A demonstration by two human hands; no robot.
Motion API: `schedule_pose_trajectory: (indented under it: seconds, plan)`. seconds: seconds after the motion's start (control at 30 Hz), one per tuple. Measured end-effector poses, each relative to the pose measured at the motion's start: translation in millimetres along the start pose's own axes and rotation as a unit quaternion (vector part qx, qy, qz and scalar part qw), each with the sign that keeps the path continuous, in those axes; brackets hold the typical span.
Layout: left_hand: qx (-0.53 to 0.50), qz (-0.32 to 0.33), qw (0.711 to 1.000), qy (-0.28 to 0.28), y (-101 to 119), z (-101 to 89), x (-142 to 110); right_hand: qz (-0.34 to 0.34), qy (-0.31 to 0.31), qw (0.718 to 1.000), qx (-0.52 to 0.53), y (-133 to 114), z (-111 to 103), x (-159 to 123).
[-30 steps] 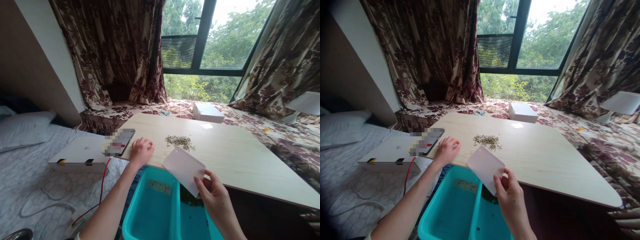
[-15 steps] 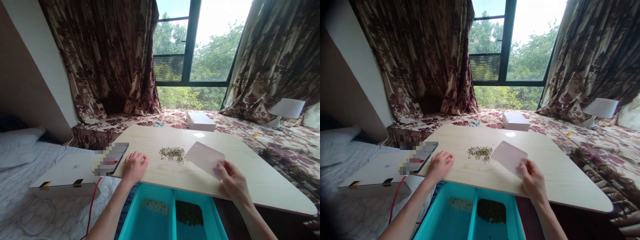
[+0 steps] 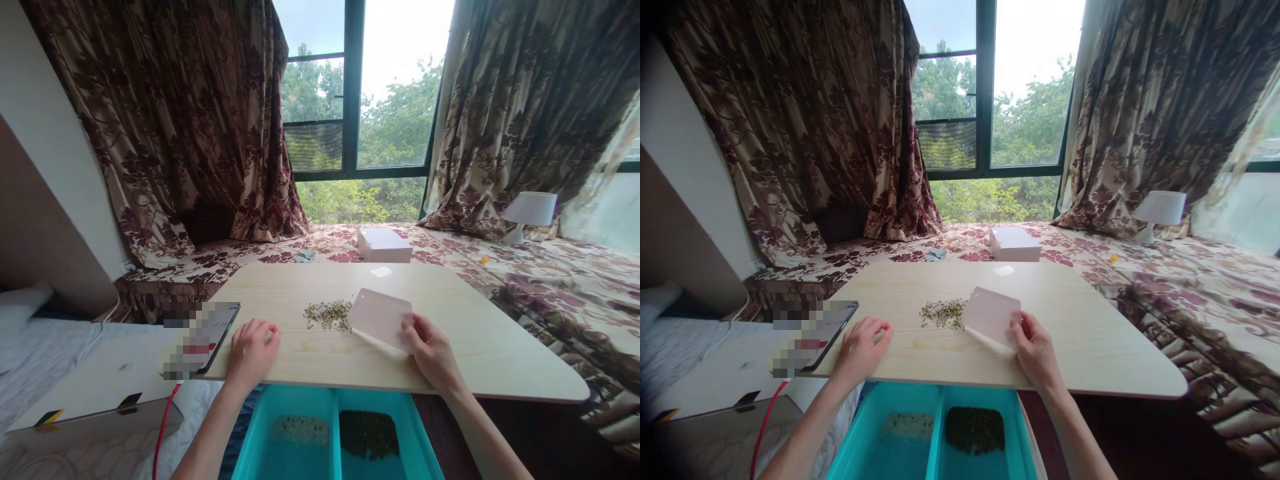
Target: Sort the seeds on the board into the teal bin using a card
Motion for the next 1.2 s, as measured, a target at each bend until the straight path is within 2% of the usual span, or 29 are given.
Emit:
schedule_pose_trajectory:
  seconds: [0.17,0.43,0.67,0.9,1.2]
  plan:
    - [-0.003,-0.001,1.000,-0.002,0.8,-0.4,-0.4,-0.006,-0.004,1.000,-0.011,-5.8,-1.0,-2.8]
    - [0.008,-0.012,1.000,-0.001,0.5,-2.0,-0.7,0.012,0.041,0.999,-0.020,-2.8,-11.9,-5.0]
    - [0.007,-0.006,1.000,0.000,0.5,-1.4,-0.2,0.013,0.026,0.999,-0.030,-2.2,-9.5,-4.1]
    - [0.005,0.002,1.000,-0.001,1.5,-0.8,-0.5,0.018,0.040,0.999,-0.011,-1.1,-12.2,-4.0]
    - [0.000,0.001,1.000,0.009,2.3,-3.0,-1.0,-0.009,0.018,1.000,-0.022,-6.3,-8.2,-4.6]
Point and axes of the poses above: each hand's wrist, its own x-axis towards the middle knuckle, its own z-axis out of the palm, y = z × x, the point moved 10 cm from there along x, towards the middle knuckle, and after that the axes turned 6 degrees about -x, right-handed, at the moved point
